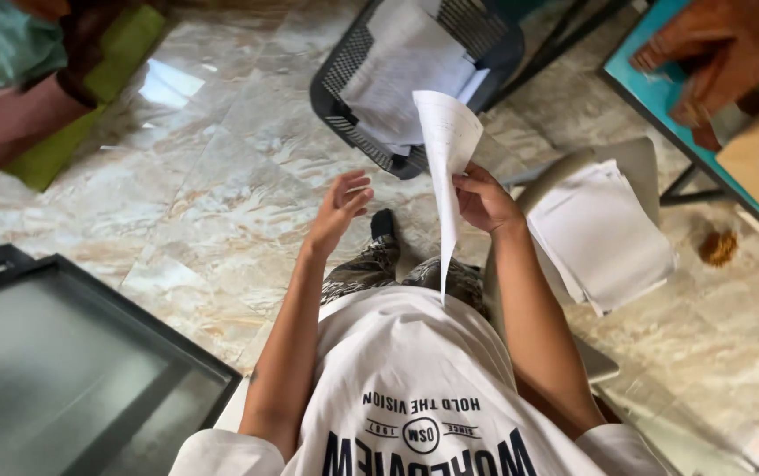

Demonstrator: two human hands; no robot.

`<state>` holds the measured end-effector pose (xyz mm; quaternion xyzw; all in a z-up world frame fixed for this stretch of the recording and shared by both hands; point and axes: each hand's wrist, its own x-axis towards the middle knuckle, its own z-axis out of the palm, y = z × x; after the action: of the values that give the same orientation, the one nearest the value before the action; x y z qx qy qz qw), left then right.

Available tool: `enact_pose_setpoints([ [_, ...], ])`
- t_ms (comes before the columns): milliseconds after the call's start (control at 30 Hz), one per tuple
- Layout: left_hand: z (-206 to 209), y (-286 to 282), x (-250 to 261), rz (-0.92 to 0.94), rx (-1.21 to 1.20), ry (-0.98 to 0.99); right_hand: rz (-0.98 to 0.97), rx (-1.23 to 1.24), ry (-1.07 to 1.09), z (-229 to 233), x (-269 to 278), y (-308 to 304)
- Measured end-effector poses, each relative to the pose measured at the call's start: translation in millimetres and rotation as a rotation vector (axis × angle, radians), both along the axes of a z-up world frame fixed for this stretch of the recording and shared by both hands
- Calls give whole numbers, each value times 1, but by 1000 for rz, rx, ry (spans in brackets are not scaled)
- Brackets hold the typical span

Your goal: Sorting through a large stack of papers and notebooks, organizing them into a basket or onto a chair.

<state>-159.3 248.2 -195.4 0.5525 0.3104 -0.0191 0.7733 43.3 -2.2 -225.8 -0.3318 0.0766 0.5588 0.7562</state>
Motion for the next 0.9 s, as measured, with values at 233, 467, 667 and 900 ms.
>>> enact_pose_setpoints([
  [233, -41, 40, 38, 135, -65, -135, 179, 281, 37, 26, 14, 64],
  [467, -8, 62, 111, -35, -39, -138, 6, 77, -65, 41, 70, 47],
  [667, -27, 65, 132, 8, 207, -75, -196, -447, -122, 47, 106, 32],
  [900, -57, 61, 174, 95, 369, -6, 133, -599, -150, 4, 120, 41],
])
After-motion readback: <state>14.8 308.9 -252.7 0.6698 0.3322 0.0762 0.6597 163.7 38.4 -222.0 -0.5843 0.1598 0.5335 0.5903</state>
